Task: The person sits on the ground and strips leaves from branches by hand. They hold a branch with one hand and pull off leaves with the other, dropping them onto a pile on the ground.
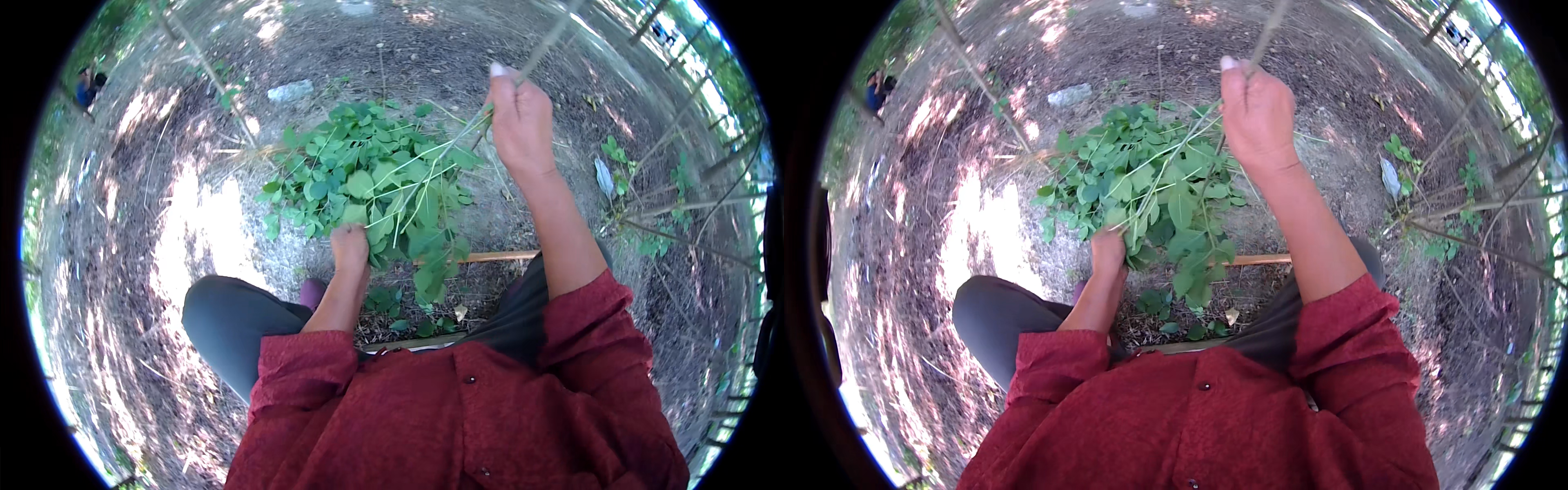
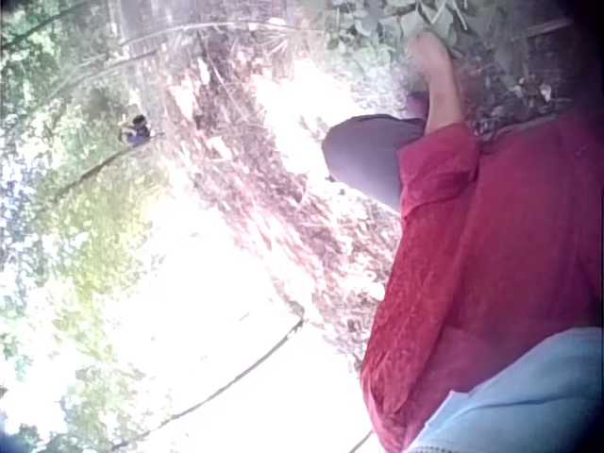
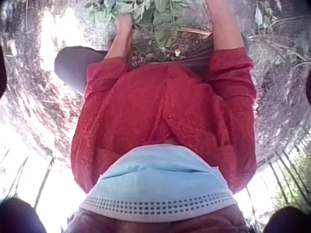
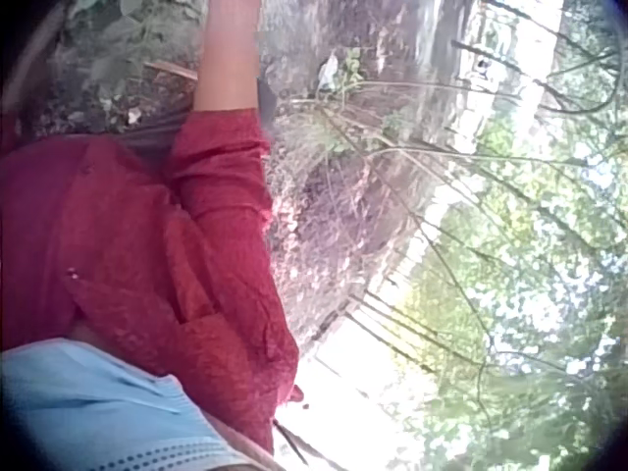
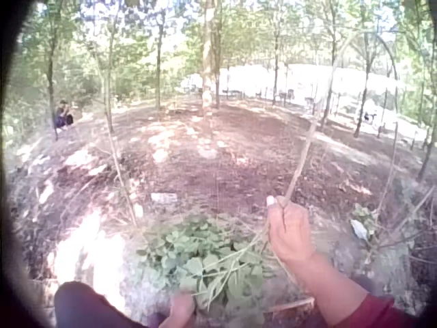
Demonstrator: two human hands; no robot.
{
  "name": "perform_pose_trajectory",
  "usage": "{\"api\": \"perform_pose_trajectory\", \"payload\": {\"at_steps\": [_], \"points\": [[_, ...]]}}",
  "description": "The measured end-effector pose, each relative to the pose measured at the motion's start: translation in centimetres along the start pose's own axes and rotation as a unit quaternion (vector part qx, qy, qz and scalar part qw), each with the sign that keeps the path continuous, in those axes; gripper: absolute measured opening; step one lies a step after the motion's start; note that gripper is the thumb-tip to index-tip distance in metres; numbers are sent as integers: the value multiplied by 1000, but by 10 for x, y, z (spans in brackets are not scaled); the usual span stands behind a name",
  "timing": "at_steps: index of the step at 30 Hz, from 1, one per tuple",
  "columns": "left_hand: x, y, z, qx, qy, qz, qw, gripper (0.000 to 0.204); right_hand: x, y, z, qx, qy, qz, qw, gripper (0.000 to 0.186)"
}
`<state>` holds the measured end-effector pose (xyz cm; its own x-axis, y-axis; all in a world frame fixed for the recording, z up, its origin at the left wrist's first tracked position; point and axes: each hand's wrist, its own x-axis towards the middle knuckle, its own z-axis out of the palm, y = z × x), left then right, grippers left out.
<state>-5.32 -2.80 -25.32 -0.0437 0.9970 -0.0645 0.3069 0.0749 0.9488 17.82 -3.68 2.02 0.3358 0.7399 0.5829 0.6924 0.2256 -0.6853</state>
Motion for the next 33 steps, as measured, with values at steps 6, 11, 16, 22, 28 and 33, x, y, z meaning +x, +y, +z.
{"api": "perform_pose_trajectory", "payload": {"at_steps": [6, 11, 16, 22, 28, 33], "points": [[10, 92, -55, -233, 102, 1, 967, 15, -1, -6, -4, 66, -53, -7, 996, 41], [-18, 149, -54, -52, -70, 119, 989, 17, 5, -6, -20, 95, -53, -23, 994, 41], [-39, 151, -36, -8, -185, 137, 973, 31, 2, -15, -19, 132, -72, -6, 989, 41], [-34, 118, -17, 41, -164, 181, 969, 30, -2, -21, -22, 148, -89, -16, 985, 42], [-41, 126, -18, 119, -144, 212, 959, 12, -3, -20, -19, 125, -101, -19, 987, 43], [-40, 129, -21, 131, -147, 212, 957, 9, -2, -16, -19, 124, -101, -37, 986, 43]]}}
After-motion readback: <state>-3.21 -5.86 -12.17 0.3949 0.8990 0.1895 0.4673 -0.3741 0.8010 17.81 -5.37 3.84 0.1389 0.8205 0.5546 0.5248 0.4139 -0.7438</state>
